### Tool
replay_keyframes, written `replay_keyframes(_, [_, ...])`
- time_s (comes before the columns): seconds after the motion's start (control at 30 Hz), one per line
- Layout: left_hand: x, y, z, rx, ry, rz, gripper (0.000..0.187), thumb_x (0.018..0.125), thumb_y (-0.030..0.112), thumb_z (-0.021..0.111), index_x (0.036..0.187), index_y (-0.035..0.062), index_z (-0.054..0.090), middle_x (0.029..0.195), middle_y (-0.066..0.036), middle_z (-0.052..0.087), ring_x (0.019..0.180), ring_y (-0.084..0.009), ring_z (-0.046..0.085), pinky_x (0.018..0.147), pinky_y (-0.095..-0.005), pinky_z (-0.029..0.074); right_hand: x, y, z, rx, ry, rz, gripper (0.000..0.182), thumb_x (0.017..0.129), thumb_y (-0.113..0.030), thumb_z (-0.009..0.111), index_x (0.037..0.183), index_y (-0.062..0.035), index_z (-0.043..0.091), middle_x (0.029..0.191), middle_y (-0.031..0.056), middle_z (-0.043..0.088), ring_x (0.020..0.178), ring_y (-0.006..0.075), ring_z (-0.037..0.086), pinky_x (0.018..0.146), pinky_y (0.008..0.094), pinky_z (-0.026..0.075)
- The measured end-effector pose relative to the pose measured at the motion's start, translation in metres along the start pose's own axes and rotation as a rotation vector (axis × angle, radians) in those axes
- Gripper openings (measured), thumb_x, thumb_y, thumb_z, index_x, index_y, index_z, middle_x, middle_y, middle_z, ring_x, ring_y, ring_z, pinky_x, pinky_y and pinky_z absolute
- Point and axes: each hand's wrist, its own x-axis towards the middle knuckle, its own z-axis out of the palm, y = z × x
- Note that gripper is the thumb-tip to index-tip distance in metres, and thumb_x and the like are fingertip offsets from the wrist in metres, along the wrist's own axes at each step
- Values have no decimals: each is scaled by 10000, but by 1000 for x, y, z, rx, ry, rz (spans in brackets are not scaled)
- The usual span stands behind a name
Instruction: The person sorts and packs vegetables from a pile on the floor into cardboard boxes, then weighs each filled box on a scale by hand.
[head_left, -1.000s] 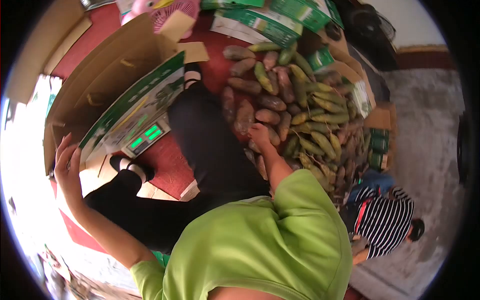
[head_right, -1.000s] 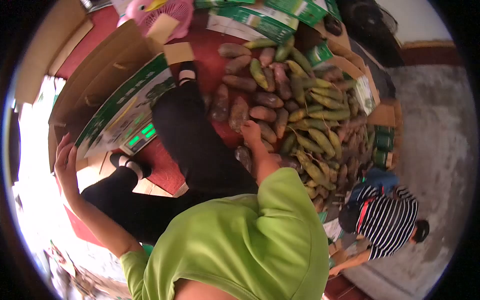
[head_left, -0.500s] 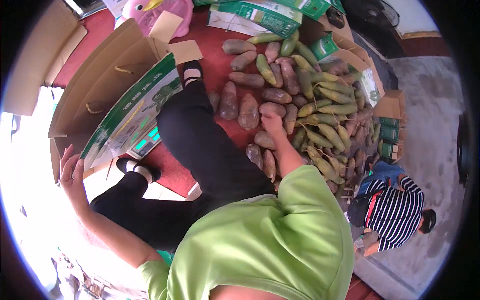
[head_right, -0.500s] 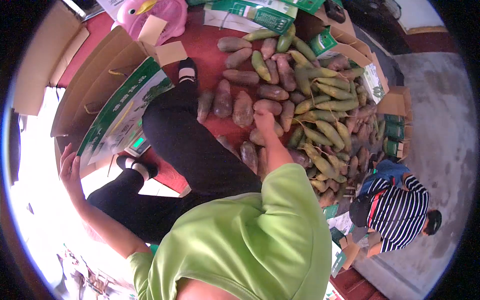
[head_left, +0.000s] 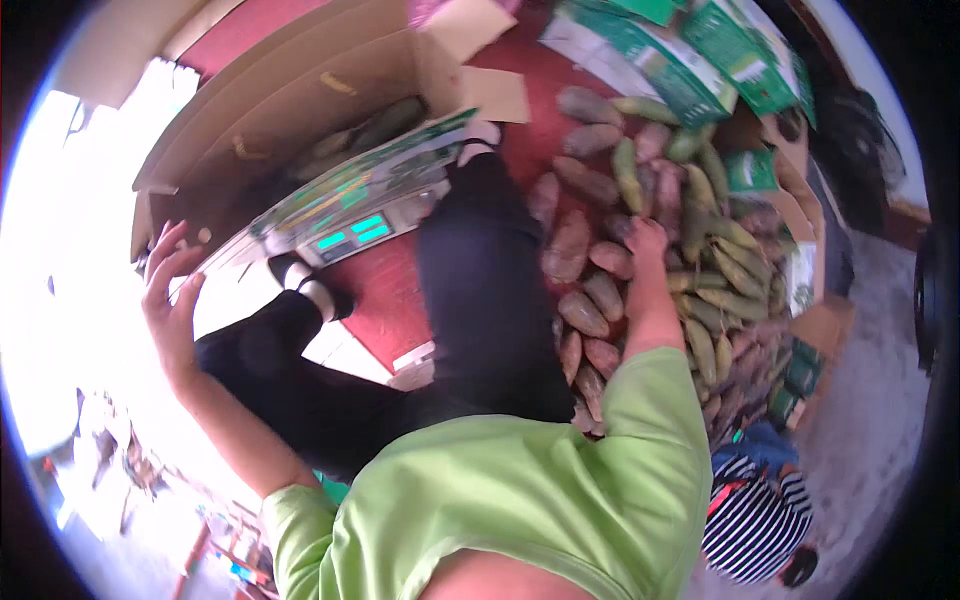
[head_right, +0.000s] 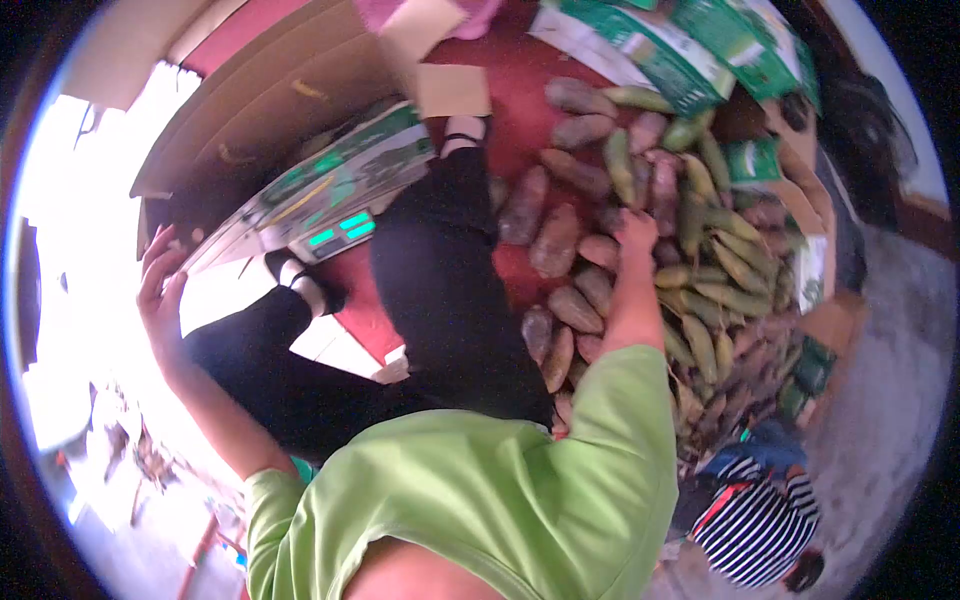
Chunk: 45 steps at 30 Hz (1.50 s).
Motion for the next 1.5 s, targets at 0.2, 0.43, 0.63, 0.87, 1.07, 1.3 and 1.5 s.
replay_keyframes(0.2, [2, 6, 2, -2, 16, -50, 288, 675, 213, 718, 884, 21, 670, 1187, -90, 560, 1248, -288, 398, 1019, -427, 313, 17, -29, 21, 195, 88, 342, 394, 805, -241, 662, 1123, -61, 516, 1018, 102, 494, 828, 241, 523, 676, 336, 517])
replay_keyframes(0.43, [6, 3, 5, 12, 58, -51, 485, 606, 440, 751, 872, 41, 677, 1141, -79, 590, 1230, -297, 423, 1008, -434, 327, 52, -21, 35, 378, 102, 360, 355, 723, -142, 746, 1012, -58, 559, 910, 63, 534, 776, 206, 499, 595, 295, 487])
replay_keyframes(0.63, [10, 4, 4, 65, 41, -36, 473, 599, 440, 750, 849, 44, 682, 1130, -85, 594, 1223, -306, 429, 1006, -433, 329, 56, -28, 58, 105, 133, 214, 346, 668, -99, 762, 953, -79, 566, 862, 43, 542, 718, 179, 503, 499, 279, 402])
replay_keyframes(0.87, [8, 5, 2, -57, -38, 7, 369, 573, 330, 779, 795, 48, 693, 1141, -107, 582, 1242, -329, 396, 1002, -460, 324, 34, -60, 80, 34, 157, 197, 318, 683, -179, 744, 935, -103, 565, 833, 22, 544, 692, 159, 489, 523, 283, 377])
replay_keyframes(1.07, [5, 4, -4, -78, -139, 32, 394, 553, 376, 774, 796, 75, 703, 1142, -98, 584, 1263, -328, 358, 999, -473, 313, 3, -97, 61, 385, -5, 402, 288, 740, -286, 700, 966, -154, 580, 838, -2, 563, 647, 146, 476, 556, 306, 391])
replay_keyframes(1.3, [3, 1, -7, -62, -199, 92, 406, 554, 383, 768, 806, 72, 702, 1141, -87, 579, 1253, -328, 359, 1000, -472, 301, -114, -204, 72, 364, -196, 8, 245, 821, -234, 623, 998, -74, 571, 844, 16, 574, 658, 124, 500, 589, 249, 391])
replay_keyframes(1.5, [-3, 1, -8, -57, -187, 91, 338, 580, 288, 782, 816, 61, 698, 1147, -96, 576, 1249, -322, 369, 1012, -464, 294, -223, -321, 115, 84, -623, -568, 398, 831, -166, 573, 1167, 38, 511, 1013, 72, 585, 785, 110, 518, 629, 241, 398])
